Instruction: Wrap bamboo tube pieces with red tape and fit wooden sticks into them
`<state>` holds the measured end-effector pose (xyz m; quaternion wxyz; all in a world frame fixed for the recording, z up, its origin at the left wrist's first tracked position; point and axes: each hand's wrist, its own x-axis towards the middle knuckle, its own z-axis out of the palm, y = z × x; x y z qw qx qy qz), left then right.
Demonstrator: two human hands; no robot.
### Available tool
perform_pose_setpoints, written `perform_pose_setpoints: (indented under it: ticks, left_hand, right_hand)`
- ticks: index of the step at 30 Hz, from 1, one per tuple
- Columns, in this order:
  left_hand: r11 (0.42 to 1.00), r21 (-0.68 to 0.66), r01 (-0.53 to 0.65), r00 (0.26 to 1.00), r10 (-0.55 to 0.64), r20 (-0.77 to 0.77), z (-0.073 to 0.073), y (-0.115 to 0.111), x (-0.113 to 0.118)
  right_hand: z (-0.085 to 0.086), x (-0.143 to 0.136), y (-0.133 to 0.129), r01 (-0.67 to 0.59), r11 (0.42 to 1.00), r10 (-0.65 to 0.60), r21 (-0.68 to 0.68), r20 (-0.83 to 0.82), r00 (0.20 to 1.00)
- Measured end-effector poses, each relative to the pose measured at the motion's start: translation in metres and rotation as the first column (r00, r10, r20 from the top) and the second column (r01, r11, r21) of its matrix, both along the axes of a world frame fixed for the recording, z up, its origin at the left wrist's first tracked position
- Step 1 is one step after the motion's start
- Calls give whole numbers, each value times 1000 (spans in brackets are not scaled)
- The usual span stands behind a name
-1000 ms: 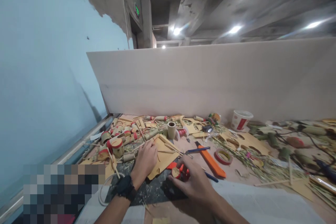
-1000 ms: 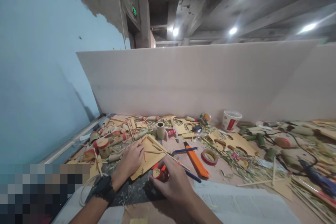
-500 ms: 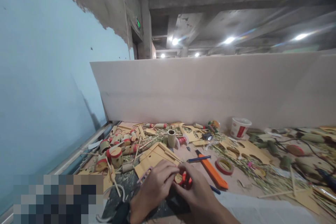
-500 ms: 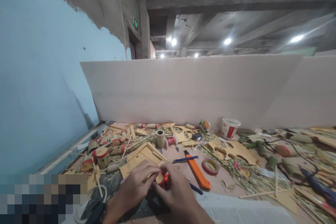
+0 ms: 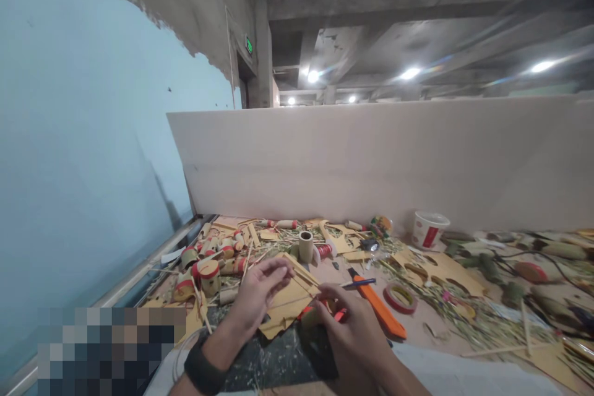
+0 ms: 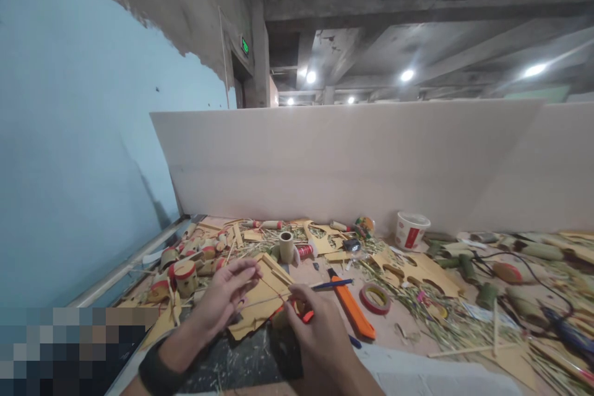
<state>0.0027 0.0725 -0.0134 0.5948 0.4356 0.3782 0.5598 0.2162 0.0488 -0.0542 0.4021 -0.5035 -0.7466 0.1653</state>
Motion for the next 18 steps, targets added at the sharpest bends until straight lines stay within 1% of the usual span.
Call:
perform_pose_setpoints:
  ticks: [2,3,5,8,9,12,16,18]
  left_hand:
    - [997,-69,-46,992,53,113,10,6,-12]
    - [996,-74,-59,989,68,132,15,9,-18]
    - [997,-64,-47,994,53,93,28,16,-27]
    - [999,-27,-25,999,24,-47,47,26,-35]
    - [999,-7,-34,997,34,-74,53,29,-36]
    - [995,72,-63,993,70,-93,67,34,-35]
    - [977,200,-75,985,104,-140,76,40,-31]
    - [957,284,-63,970,125,-206,81,45,-30]
  right_hand:
    - [0,3,3,12,1000,-12,20,-26,1000]
    - [1,5,5,23,999,-22,26,-41,999]
    - [3,6,7,44,998,-40,38,-81,996]
    - [10,8,8,75,994,-65,74,-127,990]
    - [12,9,8,85,993,-73,87,-134,988]
    - [17,11,9,100,988,-84,115,-140,987]
    - [16,17,14,124,988,-108,97,-156,982]
    - [17,20,16,157,984,-140,88,-175,974]
